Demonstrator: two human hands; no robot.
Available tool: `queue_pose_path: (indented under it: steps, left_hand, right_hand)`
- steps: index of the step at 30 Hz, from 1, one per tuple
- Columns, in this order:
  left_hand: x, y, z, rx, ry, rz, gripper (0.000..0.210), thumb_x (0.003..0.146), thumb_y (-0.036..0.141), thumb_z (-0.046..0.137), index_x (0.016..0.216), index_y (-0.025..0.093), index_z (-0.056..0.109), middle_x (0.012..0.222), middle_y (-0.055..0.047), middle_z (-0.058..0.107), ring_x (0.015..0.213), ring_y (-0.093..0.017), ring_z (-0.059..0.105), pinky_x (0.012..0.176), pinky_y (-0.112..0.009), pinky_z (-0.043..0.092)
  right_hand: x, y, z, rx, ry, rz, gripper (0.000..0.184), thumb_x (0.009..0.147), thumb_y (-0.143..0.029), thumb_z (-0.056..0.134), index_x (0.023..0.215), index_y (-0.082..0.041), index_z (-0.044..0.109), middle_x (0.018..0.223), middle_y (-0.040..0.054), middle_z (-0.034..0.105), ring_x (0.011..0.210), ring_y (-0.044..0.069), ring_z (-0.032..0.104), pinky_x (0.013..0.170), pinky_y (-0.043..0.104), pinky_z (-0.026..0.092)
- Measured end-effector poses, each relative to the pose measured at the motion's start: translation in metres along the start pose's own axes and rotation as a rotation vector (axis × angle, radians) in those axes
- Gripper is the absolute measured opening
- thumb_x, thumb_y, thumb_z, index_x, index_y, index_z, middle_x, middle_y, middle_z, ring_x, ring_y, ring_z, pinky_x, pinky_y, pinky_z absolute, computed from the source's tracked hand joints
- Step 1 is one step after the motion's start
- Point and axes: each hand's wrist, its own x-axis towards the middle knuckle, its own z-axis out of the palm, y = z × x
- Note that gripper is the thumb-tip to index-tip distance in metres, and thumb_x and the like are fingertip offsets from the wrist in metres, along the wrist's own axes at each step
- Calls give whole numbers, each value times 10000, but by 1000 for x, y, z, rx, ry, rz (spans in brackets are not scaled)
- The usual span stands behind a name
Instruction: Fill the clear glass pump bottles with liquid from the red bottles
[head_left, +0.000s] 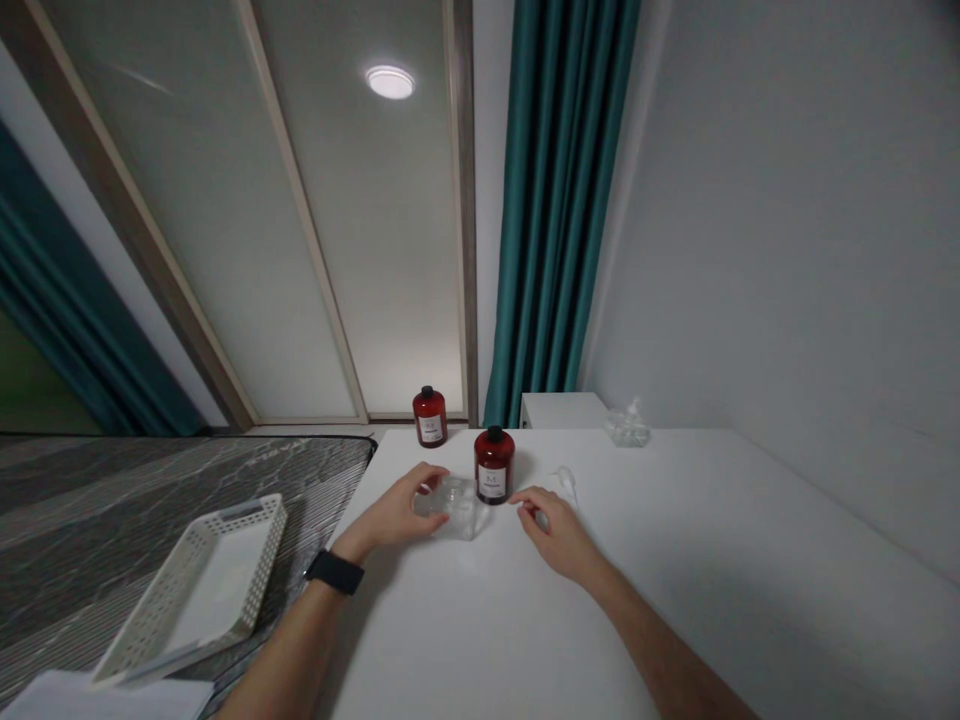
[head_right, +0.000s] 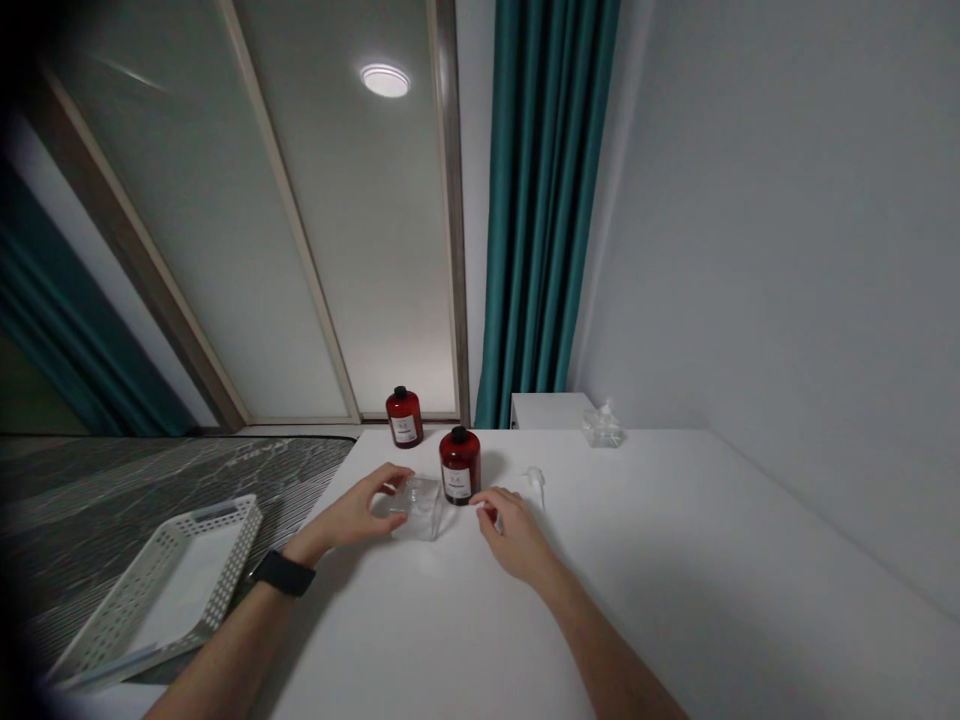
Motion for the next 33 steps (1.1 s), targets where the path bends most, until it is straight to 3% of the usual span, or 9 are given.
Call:
queue_pose_path:
  steps: [7,14,20,26,33]
  left_hand:
    - [-3,-10,-1,46,92,34,545,771,258,640,1292,185,498,1151,-89,584,1062,-254,591,909,-411,530]
    - [-3,-12,6,61,86,16,573,792,241,611,1345,178,472,1148,-95,572,1062,-254,581,918,-405,521]
    - [-6,-17,5,133,92,-15,593,812,268,608,1377,164,463,1225,-126,558,1166,-303,539,1039,-502,457]
    - [-8,-15,7,187,95,7,724,839,307,641,1481,189,329,1365,-153,467,1288,-337,457,1104,-556,405]
    - [-8,-2,13,276,259,122,522,891,273,594,1374,205,408,1333,-135,473,1273,-313,454,1107,-529,402]
  right_hand:
    - [-2,-2,3,-29,-27,16,219,901,-162,492,1004,-227,675,845,34,678,826,217,624,783,335,463]
    - [-3,-4,5,-23,-63,23,240,909,-167,472,1029,-219,673,857,45,673,838,220,623,788,344,463]
    - [-3,-2,5,-33,-58,19,234,907,-173,481,1031,-219,674,839,35,673,819,214,615,774,334,459]
    - [-3,-3,5,-38,-47,4,237,899,-167,478,1014,-228,677,827,34,677,806,218,620,768,342,463]
    - [-3,-2,5,-30,-41,-10,250,890,-160,478,1023,-227,679,855,45,687,813,222,624,774,347,472]
